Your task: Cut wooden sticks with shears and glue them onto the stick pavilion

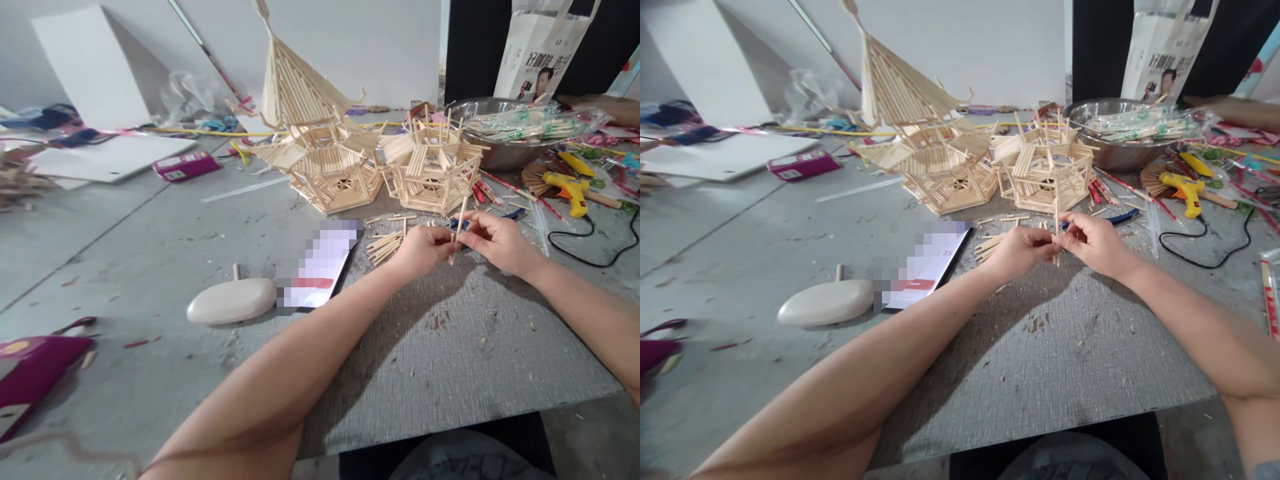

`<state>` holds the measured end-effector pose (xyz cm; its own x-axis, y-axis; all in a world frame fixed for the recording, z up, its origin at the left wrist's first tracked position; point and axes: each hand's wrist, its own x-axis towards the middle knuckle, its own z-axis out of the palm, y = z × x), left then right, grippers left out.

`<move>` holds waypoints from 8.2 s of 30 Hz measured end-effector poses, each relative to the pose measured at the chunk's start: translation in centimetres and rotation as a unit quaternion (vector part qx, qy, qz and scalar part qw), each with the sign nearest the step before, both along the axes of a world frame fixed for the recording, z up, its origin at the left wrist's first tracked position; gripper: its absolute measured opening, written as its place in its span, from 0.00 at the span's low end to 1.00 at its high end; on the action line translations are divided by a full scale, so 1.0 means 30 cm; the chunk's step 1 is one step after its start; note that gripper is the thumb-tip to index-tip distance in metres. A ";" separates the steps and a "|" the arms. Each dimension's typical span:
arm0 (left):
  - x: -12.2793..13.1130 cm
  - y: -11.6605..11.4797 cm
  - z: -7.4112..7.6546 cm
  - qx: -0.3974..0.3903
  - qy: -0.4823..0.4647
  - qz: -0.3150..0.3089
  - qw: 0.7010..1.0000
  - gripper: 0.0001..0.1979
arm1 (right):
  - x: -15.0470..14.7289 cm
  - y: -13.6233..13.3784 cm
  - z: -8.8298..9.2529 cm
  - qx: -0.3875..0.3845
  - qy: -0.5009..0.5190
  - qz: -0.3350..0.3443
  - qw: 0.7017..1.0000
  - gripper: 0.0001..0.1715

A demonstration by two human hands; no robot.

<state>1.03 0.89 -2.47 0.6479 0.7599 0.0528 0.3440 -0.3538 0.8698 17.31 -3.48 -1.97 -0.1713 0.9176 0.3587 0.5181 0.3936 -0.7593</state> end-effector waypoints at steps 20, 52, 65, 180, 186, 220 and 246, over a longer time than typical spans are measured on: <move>0.006 -0.001 -0.028 0.066 0.064 -0.040 0.995 0.10 | -0.017 -0.013 0.003 0.013 -0.042 0.023 0.999 0.08; 0.010 0.002 -0.039 0.065 0.056 -0.045 0.995 0.10 | -0.018 -0.020 0.029 -0.037 -0.146 0.031 0.988 0.05; 0.008 0.015 -0.049 0.117 0.064 -0.095 0.987 0.07 | -0.024 -0.022 0.024 -0.019 -0.194 0.027 0.980 0.03; -0.041 0.032 0.006 0.256 0.102 0.171 0.946 0.14 | 0.011 -0.005 0.036 0.054 -0.412 -0.138 0.899 0.31; -0.038 0.032 0.006 0.279 0.128 0.163 0.938 0.15 | 0.006 -0.012 0.035 0.047 -0.416 -0.141 0.897 0.30; -0.029 0.015 0.021 0.233 0.201 0.140 0.941 0.14 | -0.012 -0.004 0.037 -0.066 -0.447 -0.168 0.876 0.15; -0.040 0.041 0.007 0.189 0.162 0.146 0.958 0.14 | 0.062 0.058 -0.036 -0.063 -0.471 -0.184 0.860 0.40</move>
